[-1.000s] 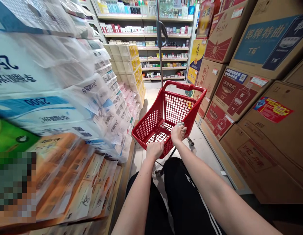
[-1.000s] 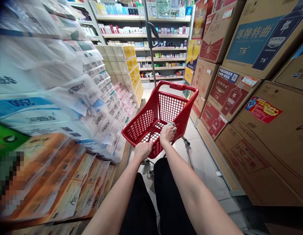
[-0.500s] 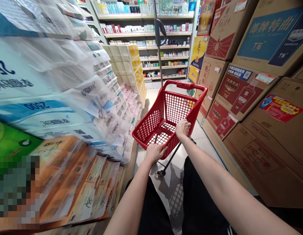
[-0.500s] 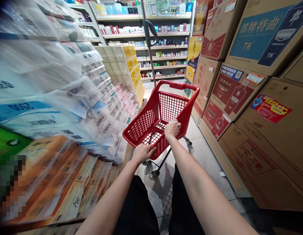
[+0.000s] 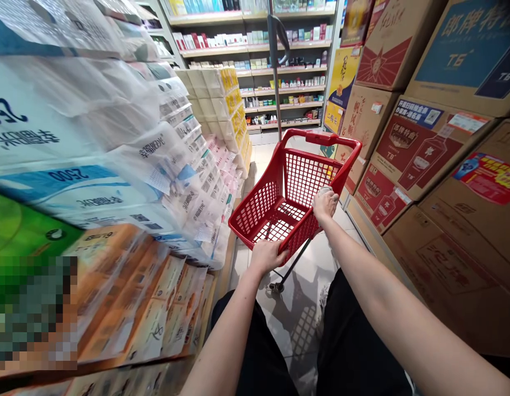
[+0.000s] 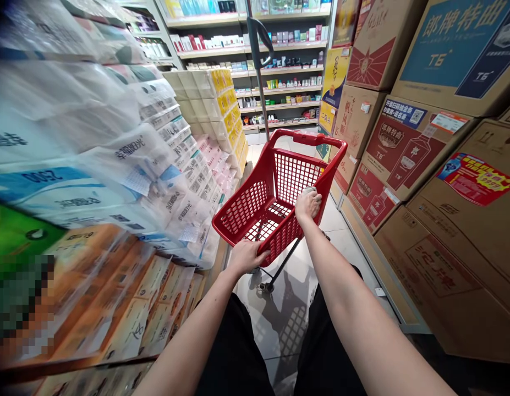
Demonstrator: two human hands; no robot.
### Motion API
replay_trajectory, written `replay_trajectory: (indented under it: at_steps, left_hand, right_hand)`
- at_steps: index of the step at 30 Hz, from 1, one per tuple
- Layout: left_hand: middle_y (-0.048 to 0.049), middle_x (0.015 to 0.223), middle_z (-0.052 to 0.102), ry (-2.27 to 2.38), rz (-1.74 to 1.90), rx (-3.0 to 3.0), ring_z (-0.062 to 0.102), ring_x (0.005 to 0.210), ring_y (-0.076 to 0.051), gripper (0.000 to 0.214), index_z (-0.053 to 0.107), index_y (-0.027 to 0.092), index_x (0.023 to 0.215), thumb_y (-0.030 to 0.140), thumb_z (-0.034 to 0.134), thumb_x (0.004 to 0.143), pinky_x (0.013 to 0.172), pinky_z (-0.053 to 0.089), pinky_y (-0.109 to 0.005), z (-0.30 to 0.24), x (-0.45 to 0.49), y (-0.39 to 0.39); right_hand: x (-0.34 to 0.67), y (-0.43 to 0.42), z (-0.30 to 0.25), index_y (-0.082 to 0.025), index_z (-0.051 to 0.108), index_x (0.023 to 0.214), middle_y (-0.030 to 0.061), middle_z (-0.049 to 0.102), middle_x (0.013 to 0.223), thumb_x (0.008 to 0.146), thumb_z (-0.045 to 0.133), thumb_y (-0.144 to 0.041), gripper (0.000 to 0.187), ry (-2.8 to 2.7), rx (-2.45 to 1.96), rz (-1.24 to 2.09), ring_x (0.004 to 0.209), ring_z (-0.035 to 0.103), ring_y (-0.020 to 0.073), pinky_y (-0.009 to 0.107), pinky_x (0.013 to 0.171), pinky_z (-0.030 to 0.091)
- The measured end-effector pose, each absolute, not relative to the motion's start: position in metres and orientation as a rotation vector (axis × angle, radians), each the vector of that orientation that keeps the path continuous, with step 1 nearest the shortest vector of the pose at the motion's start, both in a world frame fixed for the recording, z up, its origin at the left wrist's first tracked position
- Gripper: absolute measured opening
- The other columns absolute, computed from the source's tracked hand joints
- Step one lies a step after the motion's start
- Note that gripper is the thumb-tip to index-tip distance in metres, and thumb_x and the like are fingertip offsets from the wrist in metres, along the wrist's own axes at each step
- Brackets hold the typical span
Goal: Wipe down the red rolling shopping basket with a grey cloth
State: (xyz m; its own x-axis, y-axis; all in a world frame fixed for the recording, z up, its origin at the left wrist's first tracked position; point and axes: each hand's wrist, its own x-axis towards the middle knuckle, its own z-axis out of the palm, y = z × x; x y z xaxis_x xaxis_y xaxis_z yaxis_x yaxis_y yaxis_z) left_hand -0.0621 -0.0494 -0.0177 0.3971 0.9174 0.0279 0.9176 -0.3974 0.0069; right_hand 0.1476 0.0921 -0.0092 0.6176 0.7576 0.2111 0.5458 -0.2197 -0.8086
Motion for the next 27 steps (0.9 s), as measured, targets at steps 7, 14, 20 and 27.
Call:
replay_trajectory:
  at_steps: [7,14,20,27]
  left_hand:
    - [-0.0046,0.084,0.069,-1.794,0.048,-2.596,0.064,0.081,-0.023,0.032,0.064,0.027,0.093,0.049,0.042,0.082,0.071,0.040,-0.030,-0.020,-0.060,-0.045]
    - [-0.0050,0.089,0.069,-1.896,0.169,-2.549,0.064,0.083,-0.023,0.034,0.062,0.028,0.100,0.048,0.041,0.083,0.068,0.042,-0.030,-0.012,-0.055,-0.047]
    - [-0.0050,0.083,0.069,-1.812,0.160,-2.581,0.064,0.079,-0.023,0.036,0.063,0.026,0.092,0.050,0.036,0.086,0.068,0.041,-0.029,-0.011,-0.057,-0.056]
    - [-0.0049,0.078,0.068,-1.781,0.115,-2.588,0.064,0.076,-0.023,0.041,0.063,0.025,0.088,0.053,0.034,0.087,0.064,0.039,-0.029,-0.016,-0.061,-0.060]
  right_hand:
    - [0.097,0.035,-0.030,-0.007,0.047,0.110,0.0266,0.049,0.111,0.086,0.041,-0.038,0.039,-1.066,-2.007,0.303,0.094,0.056,0.0309,0.044,0.079,0.045]
    - [0.058,-0.019,-0.044,-0.009,0.047,0.109,0.0237,0.047,0.115,0.092,0.030,-0.044,0.042,-1.114,-1.899,0.297,0.102,0.053,0.0298,0.041,0.085,0.042]
    - [0.073,-0.004,-0.049,-0.008,0.048,0.109,0.0248,0.048,0.114,0.093,0.027,-0.046,0.047,-0.966,-1.803,0.305,0.108,0.049,0.0309,0.041,0.093,0.037]
    - [0.171,0.085,-0.042,-0.006,0.050,0.108,0.0263,0.050,0.113,0.090,0.031,-0.034,0.038,-0.663,-1.894,0.331,0.113,0.045,0.0320,0.045,0.096,0.034]
